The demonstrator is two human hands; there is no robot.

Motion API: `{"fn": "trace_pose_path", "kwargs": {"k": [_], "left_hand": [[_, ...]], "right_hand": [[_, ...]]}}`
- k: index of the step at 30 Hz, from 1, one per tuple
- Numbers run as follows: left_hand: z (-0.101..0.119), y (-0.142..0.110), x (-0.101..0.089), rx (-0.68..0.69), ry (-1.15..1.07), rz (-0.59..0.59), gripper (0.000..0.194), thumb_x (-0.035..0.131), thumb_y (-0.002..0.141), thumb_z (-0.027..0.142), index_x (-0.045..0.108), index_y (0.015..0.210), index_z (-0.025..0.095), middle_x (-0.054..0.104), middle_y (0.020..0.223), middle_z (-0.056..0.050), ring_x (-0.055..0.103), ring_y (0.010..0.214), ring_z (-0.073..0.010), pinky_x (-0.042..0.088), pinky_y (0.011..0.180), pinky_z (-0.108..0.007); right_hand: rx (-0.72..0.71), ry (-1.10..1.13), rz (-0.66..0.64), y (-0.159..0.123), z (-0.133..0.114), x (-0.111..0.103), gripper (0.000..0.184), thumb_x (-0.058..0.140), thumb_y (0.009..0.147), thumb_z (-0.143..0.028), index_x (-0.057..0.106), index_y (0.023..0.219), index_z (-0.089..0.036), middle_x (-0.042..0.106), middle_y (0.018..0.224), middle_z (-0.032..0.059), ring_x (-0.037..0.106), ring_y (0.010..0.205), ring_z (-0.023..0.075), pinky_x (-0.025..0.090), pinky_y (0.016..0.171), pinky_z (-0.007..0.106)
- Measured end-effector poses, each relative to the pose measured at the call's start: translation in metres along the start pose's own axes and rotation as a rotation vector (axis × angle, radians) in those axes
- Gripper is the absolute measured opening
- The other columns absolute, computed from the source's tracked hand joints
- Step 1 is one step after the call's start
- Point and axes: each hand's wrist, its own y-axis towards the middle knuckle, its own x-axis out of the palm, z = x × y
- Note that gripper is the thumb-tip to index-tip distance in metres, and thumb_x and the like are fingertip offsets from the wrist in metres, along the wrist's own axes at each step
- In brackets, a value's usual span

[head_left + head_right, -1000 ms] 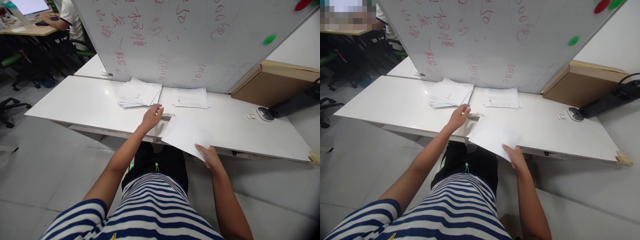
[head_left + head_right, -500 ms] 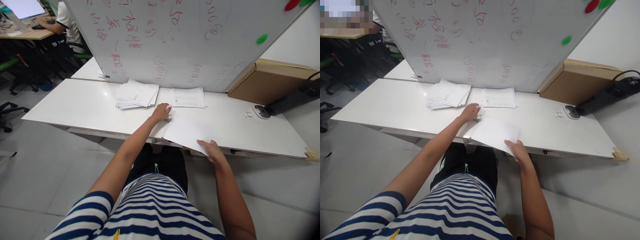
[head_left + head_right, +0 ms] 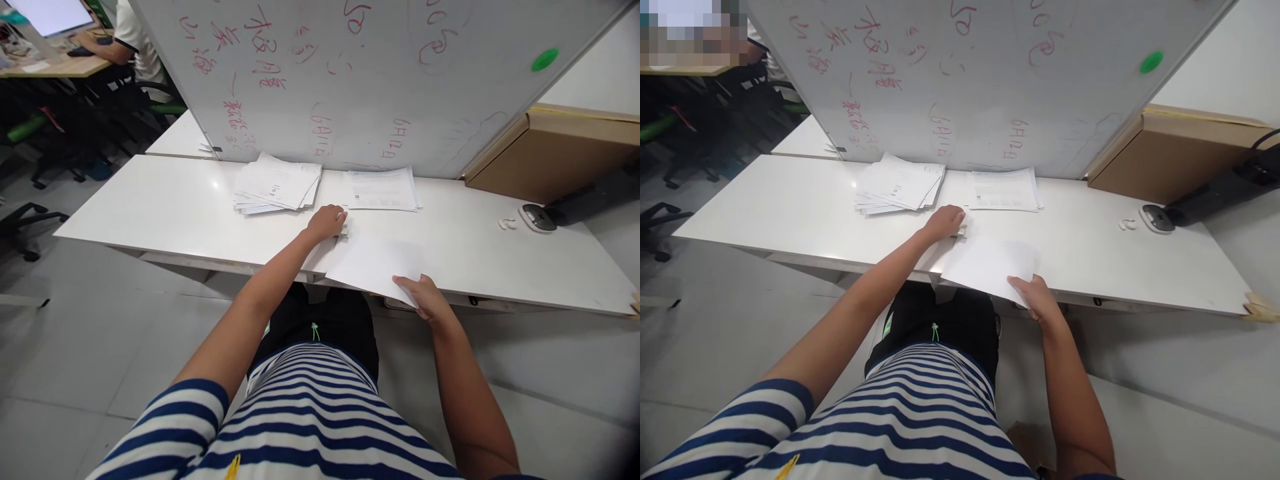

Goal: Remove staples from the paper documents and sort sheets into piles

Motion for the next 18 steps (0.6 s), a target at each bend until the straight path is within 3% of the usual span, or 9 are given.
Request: {"fn": "trace_pose_path", "kwargs": {"k": [6, 11, 14, 18], "left_hand": [[0.007, -0.002, 0.003, -0.036, 0.16, -0.042, 0.042, 0.03, 0.1, 0.039, 0.06, 0.122, 0.018, 0.058, 0.131, -0.011, 0.05, 0.122, -0.0255, 0.042, 0.097, -0.037], [0.014, 0.0, 0.013, -0.059, 0.313, -0.019, 0.042, 0.036, 0.099, 0.039, 0.055, 0.13, 0.018, 0.053, 0.138, -0.012, 0.043, 0.13, -0.0286, 0.039, 0.102, -0.044], [0.013, 0.002, 0.014, -0.063, 0.293, -0.021, 0.044, 0.038, 0.098, 0.039, 0.051, 0.135, 0.018, 0.051, 0.141, -0.011, 0.039, 0.134, -0.0285, 0.037, 0.105, -0.046], [0.008, 0.002, 0.011, -0.106, 0.198, 0.008, 0.044, 0.044, 0.094, 0.041, 0.053, 0.132, 0.019, 0.055, 0.137, -0.01, 0.045, 0.129, -0.029, 0.04, 0.102, -0.044]], "right_hand": [[0.065, -0.061, 0.004, -0.001, -0.004, -0.002, 0.042, 0.079, 0.067, -0.033, 0.061, 0.102, -0.018, 0.066, 0.065, 0.0031, 0.064, 0.061, 0.0225, 0.047, 0.043, 0.027], [0.066, -0.08, 0.003, 0.003, -0.001, -0.002, 0.038, 0.078, 0.068, -0.035, 0.061, 0.098, -0.02, 0.065, 0.065, 0.0019, 0.062, 0.059, 0.0213, 0.046, 0.041, 0.027], [0.053, -0.077, -0.002, 0.005, 0.001, -0.003, 0.036, 0.079, 0.067, -0.036, 0.062, 0.095, -0.021, 0.064, 0.063, 0.0022, 0.062, 0.058, 0.0215, 0.045, 0.04, 0.027], [0.092, -0.097, 0.019, 0.004, 0.0, -0.001, 0.036, 0.08, 0.065, -0.04, 0.063, 0.089, -0.02, 0.063, 0.06, 0.0028, 0.06, 0.053, 0.0207, 0.043, 0.038, 0.027]]}}
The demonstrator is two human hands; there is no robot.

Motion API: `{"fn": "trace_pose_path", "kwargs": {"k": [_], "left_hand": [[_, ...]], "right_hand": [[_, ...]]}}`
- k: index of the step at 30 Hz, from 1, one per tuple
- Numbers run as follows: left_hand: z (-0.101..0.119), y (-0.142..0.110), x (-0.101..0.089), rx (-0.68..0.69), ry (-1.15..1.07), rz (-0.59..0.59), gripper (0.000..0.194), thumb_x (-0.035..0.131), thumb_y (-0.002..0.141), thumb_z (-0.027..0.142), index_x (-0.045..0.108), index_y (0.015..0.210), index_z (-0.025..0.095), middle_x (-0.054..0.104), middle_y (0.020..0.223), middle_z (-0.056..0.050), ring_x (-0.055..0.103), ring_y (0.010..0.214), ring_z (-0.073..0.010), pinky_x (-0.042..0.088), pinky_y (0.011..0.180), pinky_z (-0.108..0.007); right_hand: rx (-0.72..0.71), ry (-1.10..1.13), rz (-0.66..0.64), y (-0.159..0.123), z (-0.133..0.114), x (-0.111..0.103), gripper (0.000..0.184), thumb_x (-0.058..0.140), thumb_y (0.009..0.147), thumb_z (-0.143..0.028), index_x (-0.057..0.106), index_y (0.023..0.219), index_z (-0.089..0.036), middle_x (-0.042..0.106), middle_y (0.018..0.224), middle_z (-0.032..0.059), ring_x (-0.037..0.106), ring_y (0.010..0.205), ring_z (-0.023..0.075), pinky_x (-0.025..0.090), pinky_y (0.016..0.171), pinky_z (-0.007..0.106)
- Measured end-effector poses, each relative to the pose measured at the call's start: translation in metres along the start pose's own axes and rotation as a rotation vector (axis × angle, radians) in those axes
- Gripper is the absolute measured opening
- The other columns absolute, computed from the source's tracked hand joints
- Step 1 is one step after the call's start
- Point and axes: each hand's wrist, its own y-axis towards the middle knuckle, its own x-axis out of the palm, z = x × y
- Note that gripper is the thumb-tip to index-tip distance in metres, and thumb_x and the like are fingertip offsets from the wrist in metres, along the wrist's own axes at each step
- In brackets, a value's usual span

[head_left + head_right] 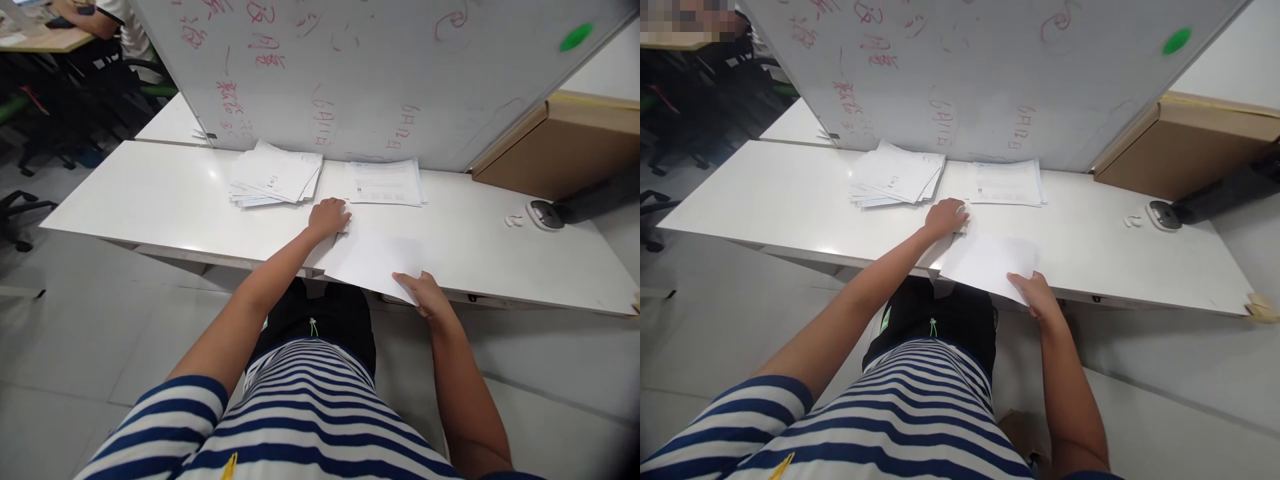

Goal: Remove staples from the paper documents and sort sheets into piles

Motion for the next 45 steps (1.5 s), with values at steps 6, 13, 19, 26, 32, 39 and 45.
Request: {"fn": "trace_pose_path", "kwargs": {"k": [6, 13, 19, 26, 32, 39, 45], "left_hand": [[-0.004, -0.002, -0.018, -0.004, -0.392, -0.003, 0.04, 0.043, 0.095, 0.048, 0.06, 0.12, 0.021, 0.061, 0.133, -0.007, 0.054, 0.121, -0.025, 0.043, 0.1, -0.037], [-0.032, -0.048, -0.035, -0.029, -0.624, 0.463, 0.043, 0.026, 0.101, 0.045, 0.06, 0.111, 0.02, 0.066, 0.12, -0.007, 0.058, 0.117, -0.0187, 0.043, 0.102, -0.032], [-0.067, -0.1, -0.014, -0.001, -0.046, 0.152, 0.059, 0.037, 0.095, 0.053, 0.045, 0.14, 0.015, 0.044, 0.148, -0.015, 0.031, 0.142, -0.0315, 0.026, 0.116, -0.047], [-0.063, -0.103, -0.005, -0.039, 0.154, 0.096, 0.064, 0.031, 0.095, 0.058, 0.038, 0.145, 0.019, 0.03, 0.157, -0.012, 0.02, 0.147, -0.0313, 0.02, 0.118, -0.047], [-0.065, -0.105, -0.006, -0.032, 0.154, 0.096, 0.063, 0.031, 0.095, 0.057, 0.037, 0.146, 0.02, 0.03, 0.157, -0.011, 0.019, 0.148, -0.03, 0.019, 0.119, -0.046], [-0.064, -0.104, -0.006, -0.029, 0.101, 0.105, 0.062, 0.033, 0.095, 0.056, 0.039, 0.145, 0.021, 0.031, 0.157, -0.013, 0.019, 0.148, -0.0315, 0.018, 0.119, -0.048], [-0.064, -0.105, -0.006, -0.037, 0.081, 0.101, 0.061, 0.034, 0.095, 0.056, 0.038, 0.145, 0.022, 0.03, 0.157, -0.012, 0.018, 0.148, -0.0311, 0.017, 0.119, -0.047]], "right_hand": [[-0.078, 0.092, 0.003, -0.007, -0.001, 0.004, 0.032, 0.08, 0.064, -0.036, 0.064, 0.087, -0.02, 0.074, 0.082, 0.0086, 0.07, 0.07, 0.0254, 0.056, 0.052, 0.032], [-0.276, 0.22, 0.27, -0.016, 0.014, -0.005, 0.046, 0.079, 0.066, -0.044, 0.064, 0.1, -0.017, 0.072, 0.11, 0.0128, 0.07, 0.097, 0.0256, 0.058, 0.085, 0.037], [-0.395, 0.134, 0.277, -0.017, 0.014, -0.001, 0.053, 0.079, 0.067, -0.05, 0.066, 0.103, -0.013, 0.073, 0.106, 0.0138, 0.068, 0.102, 0.0271, 0.053, 0.094, 0.04], [-0.329, 0.064, 0.175, -0.004, 0.019, 0.012, 0.046, 0.078, 0.067, -0.05, 0.068, 0.099, -0.019, 0.074, 0.1, 0.0102, 0.07, 0.097, 0.0269, 0.057, 0.089, 0.037], [-0.341, 0.113, 0.131, -0.007, 0.02, 0.009, 0.047, 0.078, 0.068, -0.047, 0.067, 0.103, -0.019, 0.074, 0.104, 0.0091, 0.069, 0.101, 0.0266, 0.057, 0.09, 0.036], [-0.3, 0.09, 0.138, -0.01, 0.019, 0.01, 0.043, 0.078, 0.068, -0.047, 0.067, 0.098, -0.018, 0.074, 0.102, 0.01, 0.07, 0.098, 0.0263, 0.057, 0.087, 0.036], [-0.304, 0.095, 0.144, -0.011, 0.011, 0.006, 0.048, 0.079, 0.067, -0.048, 0.067, 0.102, -0.017, 0.072, 0.11, 0.0113, 0.068, 0.101, 0.0255, 0.054, 0.092, 0.037]]}}
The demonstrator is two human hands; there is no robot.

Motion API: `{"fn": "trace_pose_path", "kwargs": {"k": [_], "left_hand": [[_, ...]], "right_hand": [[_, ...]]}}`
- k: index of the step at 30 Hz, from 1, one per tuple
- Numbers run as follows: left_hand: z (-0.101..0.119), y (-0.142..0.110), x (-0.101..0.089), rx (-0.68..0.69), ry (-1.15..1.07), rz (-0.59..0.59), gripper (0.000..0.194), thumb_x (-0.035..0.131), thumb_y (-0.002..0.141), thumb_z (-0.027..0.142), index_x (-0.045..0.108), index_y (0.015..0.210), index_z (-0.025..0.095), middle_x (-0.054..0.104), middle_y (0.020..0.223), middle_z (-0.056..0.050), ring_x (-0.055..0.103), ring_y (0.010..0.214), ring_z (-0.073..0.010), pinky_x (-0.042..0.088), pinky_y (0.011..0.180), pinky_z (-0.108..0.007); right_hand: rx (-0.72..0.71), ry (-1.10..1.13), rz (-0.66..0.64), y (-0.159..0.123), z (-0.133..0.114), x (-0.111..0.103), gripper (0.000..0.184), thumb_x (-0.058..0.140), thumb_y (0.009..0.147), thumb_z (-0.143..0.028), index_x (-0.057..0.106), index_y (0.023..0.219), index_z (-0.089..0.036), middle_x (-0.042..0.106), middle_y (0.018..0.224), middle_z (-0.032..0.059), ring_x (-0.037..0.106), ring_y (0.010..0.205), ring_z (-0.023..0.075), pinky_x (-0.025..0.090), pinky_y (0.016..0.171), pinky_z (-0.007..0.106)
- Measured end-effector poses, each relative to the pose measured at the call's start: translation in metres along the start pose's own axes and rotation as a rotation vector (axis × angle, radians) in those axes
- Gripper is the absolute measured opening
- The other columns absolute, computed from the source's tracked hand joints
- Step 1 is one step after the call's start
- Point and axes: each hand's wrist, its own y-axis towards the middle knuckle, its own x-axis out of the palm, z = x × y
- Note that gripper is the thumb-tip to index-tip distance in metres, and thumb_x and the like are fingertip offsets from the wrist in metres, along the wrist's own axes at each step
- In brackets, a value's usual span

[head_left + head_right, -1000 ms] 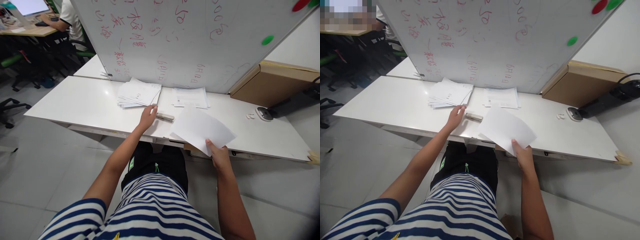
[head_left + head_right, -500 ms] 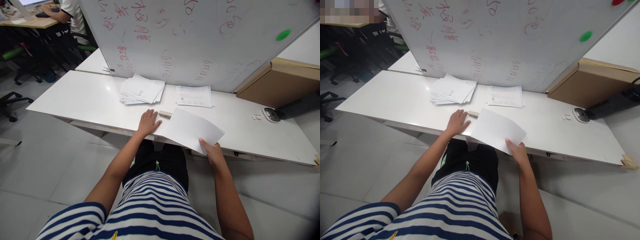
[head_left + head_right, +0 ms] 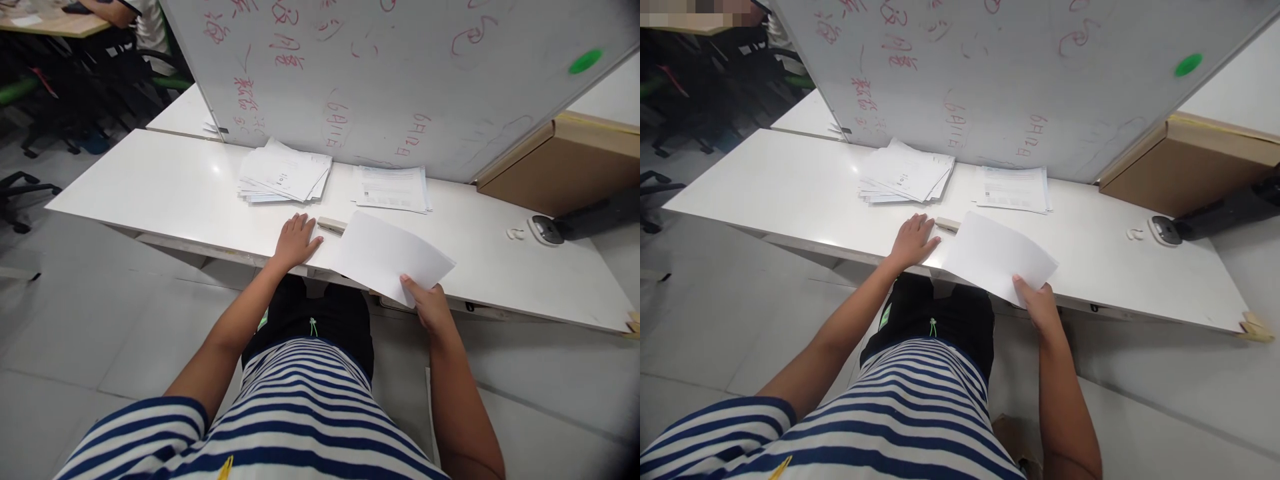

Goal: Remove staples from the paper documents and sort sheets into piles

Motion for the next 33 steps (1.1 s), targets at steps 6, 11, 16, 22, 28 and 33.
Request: {"fn": "trace_pose_path", "kwargs": {"k": [6, 11, 16, 22, 28, 33], "left_hand": [[0.0, 0.001, 0.001, 0.02, 0.011, 0.014, 0.061, 0.035, 0.095, 0.056, 0.04, 0.144, 0.02, 0.032, 0.155, -0.014, 0.02, 0.147, -0.0327, 0.019, 0.118, -0.048], [0.001, 0.004, 0.0, 0.001, 0.025, 0.025, 0.057, 0.04, 0.093, 0.054, 0.042, 0.141, 0.024, 0.036, 0.153, -0.012, 0.023, 0.145, -0.0311, 0.021, 0.117, -0.047], [0.001, 0.004, -0.001, 0.001, 0.018, 0.021, 0.059, 0.042, 0.092, 0.055, 0.043, 0.14, 0.022, 0.037, 0.152, -0.012, 0.025, 0.144, -0.0321, 0.022, 0.116, -0.047], [0.001, 0.002, 0.0, 0.004, 0.016, 0.027, 0.059, 0.041, 0.092, 0.056, 0.043, 0.14, 0.022, 0.037, 0.151, -0.012, 0.025, 0.144, -0.0312, 0.022, 0.116, -0.046], [-0.001, 0.002, 0.001, 0.006, 0.014, 0.036, 0.059, 0.042, 0.092, 0.056, 0.044, 0.139, 0.021, 0.038, 0.151, -0.013, 0.025, 0.144, -0.032, 0.022, 0.115, -0.046], [0.0, 0.001, -0.002, 0.016, -0.014, 0.026, 0.058, 0.043, 0.092, 0.056, 0.043, 0.14, 0.022, 0.038, 0.151, -0.012, 0.025, 0.144, -0.032, 0.022, 0.115, -0.047]], "right_hand": [[-0.213, 0.005, 0.094, 0.047, -0.052, -0.009, 0.044, 0.079, 0.069, -0.043, 0.069, 0.102, -0.016, 0.072, 0.107, 0.0099, 0.067, 0.099, 0.0248, 0.053, 0.091, 0.038], [-0.294, -0.054, 0.031, 0.136, -0.116, 0.004, 0.046, 0.074, 0.076, -0.027, 0.065, 0.113, -0.002, 0.067, 0.116, 0.018, 0.064, 0.092, 0.0159, 0.048, 0.085, 0.03], [-0.214, -0.388, 0.091, 0.203, -0.137, 0.042, 0.04, 0.062, 0.082, -0.017, 0.062, 0.115, 0.005, 0.066, 0.109, 0.0203, 0.06, 0.088, 0.0146, 0.044, 0.076, 0.029], [-0.254, -0.625, 0.172, 0.206, -0.106, 0.075, 0.035, 0.051, 0.084, -0.01, 0.063, 0.114, 0.004, 0.053, 0.123, 0.033, 0.045, 0.121, 0.0337, 0.028, 0.098, 0.05], [-0.374, -0.729, 0.367, 0.203, -0.088, 0.084, 0.056, 0.057, 0.086, -0.02, 0.045, 0.14, -0.008, 0.032, 0.149, 0.0286, 0.023, 0.138, 0.0342, 0.013, 0.107, 0.056], [-0.342, -0.624, 0.474, 0.195, -0.093, 0.075, 0.099, 0.062, 0.085, -0.036, -0.003, 0.155, -0.008, -0.008, 0.158, 0.029, -0.01, 0.147, 0.0339, -0.009, 0.108, 0.062]]}}
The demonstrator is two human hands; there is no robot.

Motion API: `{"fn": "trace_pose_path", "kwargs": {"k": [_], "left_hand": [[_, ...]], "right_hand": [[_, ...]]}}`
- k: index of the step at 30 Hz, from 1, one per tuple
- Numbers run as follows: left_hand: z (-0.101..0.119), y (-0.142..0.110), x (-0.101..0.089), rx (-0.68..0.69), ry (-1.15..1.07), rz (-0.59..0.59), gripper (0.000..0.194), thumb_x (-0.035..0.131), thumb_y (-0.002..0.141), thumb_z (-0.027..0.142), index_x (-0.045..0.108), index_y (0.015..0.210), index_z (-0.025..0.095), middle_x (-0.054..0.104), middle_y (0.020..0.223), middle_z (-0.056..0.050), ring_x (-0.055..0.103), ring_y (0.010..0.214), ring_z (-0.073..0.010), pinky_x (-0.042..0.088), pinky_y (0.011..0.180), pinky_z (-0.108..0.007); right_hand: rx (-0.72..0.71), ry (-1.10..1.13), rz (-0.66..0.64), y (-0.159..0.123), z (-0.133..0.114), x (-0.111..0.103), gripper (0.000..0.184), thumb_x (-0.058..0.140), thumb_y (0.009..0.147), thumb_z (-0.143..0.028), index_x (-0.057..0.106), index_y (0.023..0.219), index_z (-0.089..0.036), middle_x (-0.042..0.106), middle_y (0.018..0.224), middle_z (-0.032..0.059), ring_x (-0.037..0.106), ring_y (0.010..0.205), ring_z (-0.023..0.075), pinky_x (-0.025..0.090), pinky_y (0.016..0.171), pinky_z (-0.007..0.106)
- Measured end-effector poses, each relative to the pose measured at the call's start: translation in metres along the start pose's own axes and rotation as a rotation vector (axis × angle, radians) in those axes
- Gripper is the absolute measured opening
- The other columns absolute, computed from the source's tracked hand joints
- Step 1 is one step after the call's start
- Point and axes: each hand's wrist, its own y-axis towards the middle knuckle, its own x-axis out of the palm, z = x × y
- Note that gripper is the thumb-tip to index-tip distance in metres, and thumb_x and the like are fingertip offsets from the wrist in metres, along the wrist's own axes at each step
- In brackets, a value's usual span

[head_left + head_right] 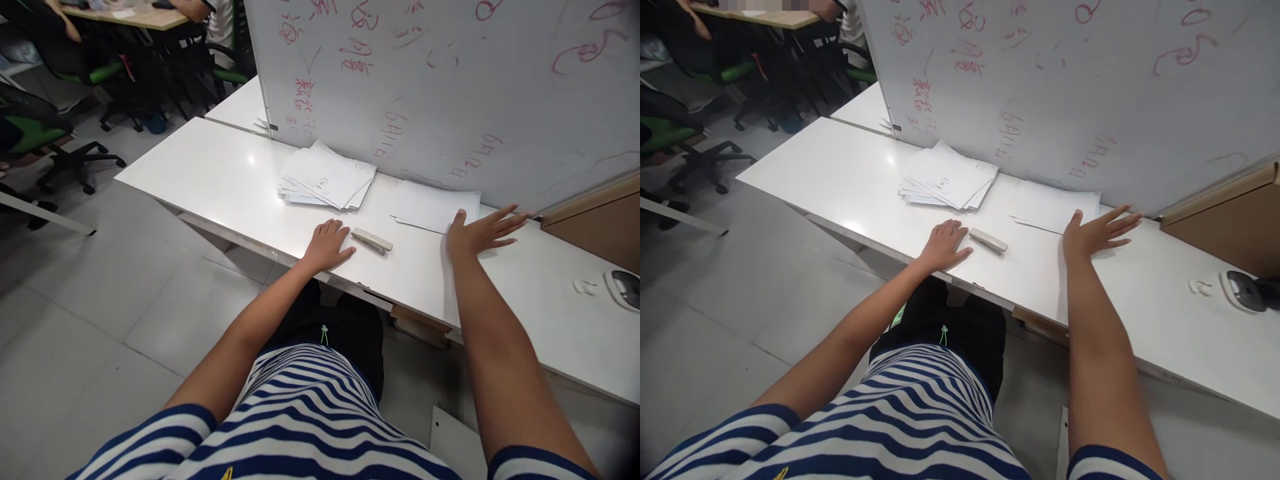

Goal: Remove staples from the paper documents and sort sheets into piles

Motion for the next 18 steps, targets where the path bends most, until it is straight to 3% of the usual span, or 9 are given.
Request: {"fn": "trace_pose_path", "kwargs": {"k": [2, 6, 9, 12, 18], "left_hand": [[-0.001, -0.001, 0.001, 0.004, -0.009, 0.019, 0.056, 0.045, 0.092, 0.054, 0.045, 0.139, 0.022, 0.039, 0.15, -0.012, 0.027, 0.143, -0.0317, 0.024, 0.115, -0.047], [-0.007, 0.001, 0.001, 0.014, -0.146, 0.12, 0.041, 0.037, 0.098, 0.044, 0.057, 0.125, 0.02, 0.053, 0.139, -0.011, 0.043, 0.134, -0.0249, 0.033, 0.111, -0.04], [-0.02, 0.014, -0.008, -0.047, -0.278, 0.264, 0.045, 0.024, 0.102, 0.039, 0.059, 0.119, 0.019, 0.06, 0.129, -0.01, 0.052, 0.123, -0.0196, 0.04, 0.106, -0.034], [-0.035, 0.041, -0.024, -0.097, -0.215, 0.352, 0.045, 0.027, 0.1, 0.043, 0.058, 0.122, 0.019, 0.059, 0.13, -0.012, 0.049, 0.128, -0.0228, 0.036, 0.109, -0.037], [-0.058, 0.084, -0.035, -0.191, 0.08, 0.112, 0.068, 0.046, 0.089, 0.056, 0.039, 0.144, 0.017, 0.03, 0.156, -0.018, 0.02, 0.147, -0.0356, 0.009, 0.115, -0.061]], "right_hand": [[-0.061, 0.036, 0.005, -0.012, 0.004, -0.009, 0.091, 0.056, 0.088, -0.034, 0.0, 0.156, -0.012, -0.008, 0.16, 0.0253, -0.011, 0.148, 0.0325, -0.005, 0.11, 0.062], [-0.144, 0.083, -0.131, -0.049, 0.023, -0.024, 0.084, 0.056, 0.084, -0.04, 0.014, 0.155, -0.024, -0.006, 0.163, 0.0156, -0.006, 0.149, 0.0357, 0.006, 0.111, 0.067], [-0.184, 0.13, -0.206, -0.076, 0.035, -0.024, 0.082, 0.053, 0.084, -0.045, 0.018, 0.154, -0.022, -0.007, 0.163, 0.0153, -0.006, 0.149, 0.0365, 0.008, 0.113, 0.065], [-0.203, 0.179, -0.222, -0.093, 0.037, -0.019, 0.077, 0.048, 0.088, -0.045, 0.018, 0.153, -0.017, -0.008, 0.162, 0.0176, -0.002, 0.15, 0.0339, 0.012, 0.115, 0.058], [-0.245, 0.162, -0.157, -0.099, 0.029, -0.016, 0.068, 0.042, 0.091, -0.045, 0.021, 0.151, -0.02, -0.004, 0.161, 0.0177, 0.007, 0.149, 0.0336, 0.018, 0.114, 0.058]]}}
